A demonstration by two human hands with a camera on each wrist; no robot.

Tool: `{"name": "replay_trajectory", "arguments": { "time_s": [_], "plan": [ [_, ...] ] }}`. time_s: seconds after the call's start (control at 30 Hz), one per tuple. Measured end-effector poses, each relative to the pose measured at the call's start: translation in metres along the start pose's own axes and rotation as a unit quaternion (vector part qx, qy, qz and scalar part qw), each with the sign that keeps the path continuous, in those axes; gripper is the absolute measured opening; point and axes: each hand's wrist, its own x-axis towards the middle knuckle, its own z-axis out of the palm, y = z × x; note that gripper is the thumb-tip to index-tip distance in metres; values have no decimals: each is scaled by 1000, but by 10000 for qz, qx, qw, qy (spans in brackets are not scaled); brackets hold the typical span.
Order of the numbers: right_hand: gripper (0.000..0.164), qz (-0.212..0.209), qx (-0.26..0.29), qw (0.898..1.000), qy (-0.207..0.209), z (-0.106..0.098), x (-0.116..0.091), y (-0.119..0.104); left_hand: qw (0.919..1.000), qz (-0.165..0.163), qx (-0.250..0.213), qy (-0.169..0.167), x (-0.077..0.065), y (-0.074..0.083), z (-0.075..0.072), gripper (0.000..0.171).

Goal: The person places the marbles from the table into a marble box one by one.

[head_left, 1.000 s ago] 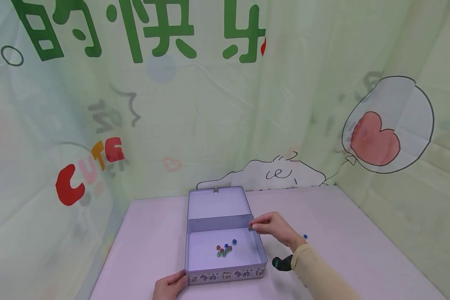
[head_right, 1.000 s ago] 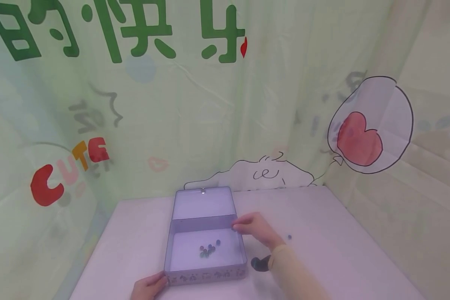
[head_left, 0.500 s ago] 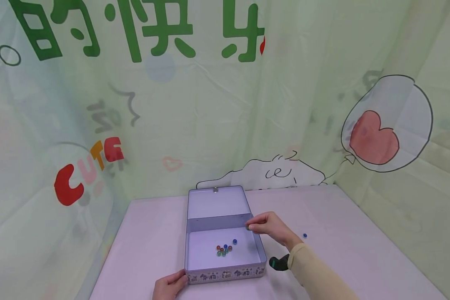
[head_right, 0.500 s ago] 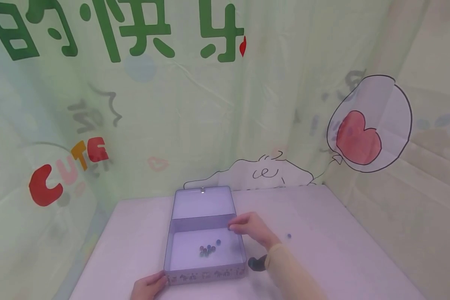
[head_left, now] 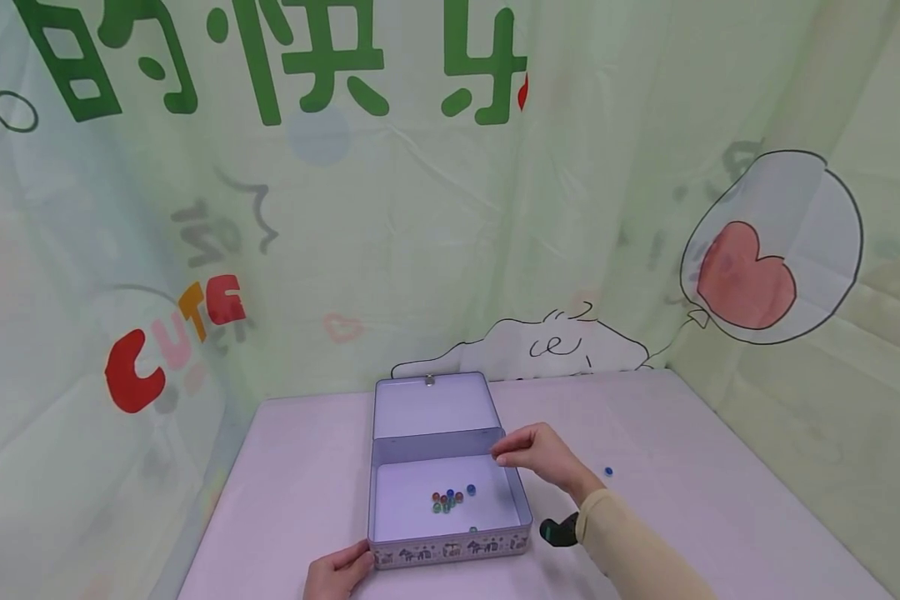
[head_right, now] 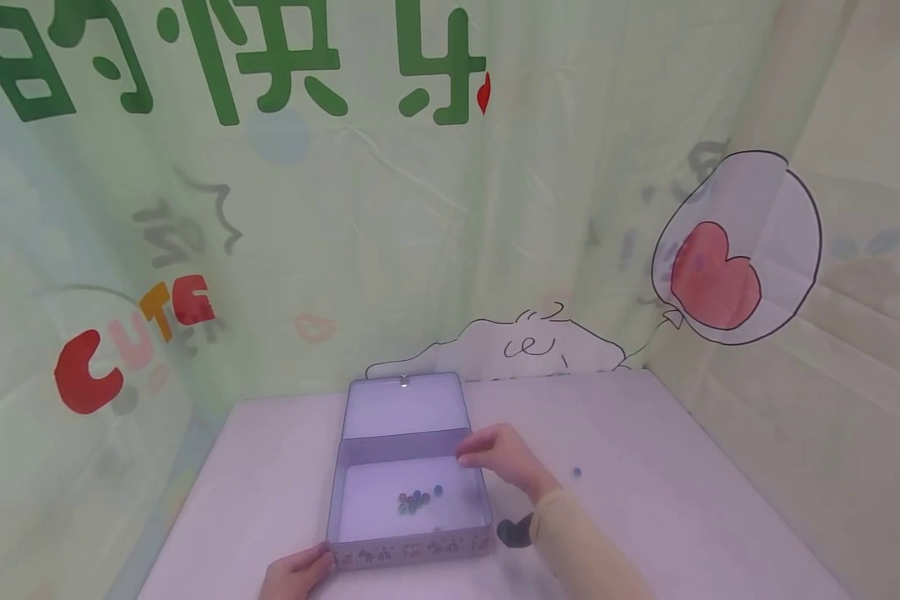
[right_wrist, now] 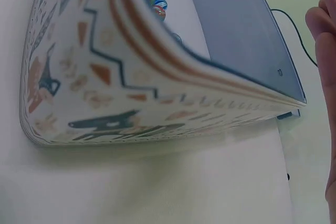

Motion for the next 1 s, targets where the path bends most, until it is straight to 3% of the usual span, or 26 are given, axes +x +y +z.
{"name": "replay_trajectory", "arguments": {
  "time_s": [0.23,0.67,1.0],
  "plan": [
    [26,398,-150,9975,573,-22,-15,11,9999,102,99,-12,1,-1,0,56],
    [45,967,-773,9834,1329,-120,-60,80,9994,184,274,78,-3,2,-4,61],
    [41,1222,-930,9781,1408,-132,-62,106,9998,22,198,4,-3,3,-2,64]
  ]
}}
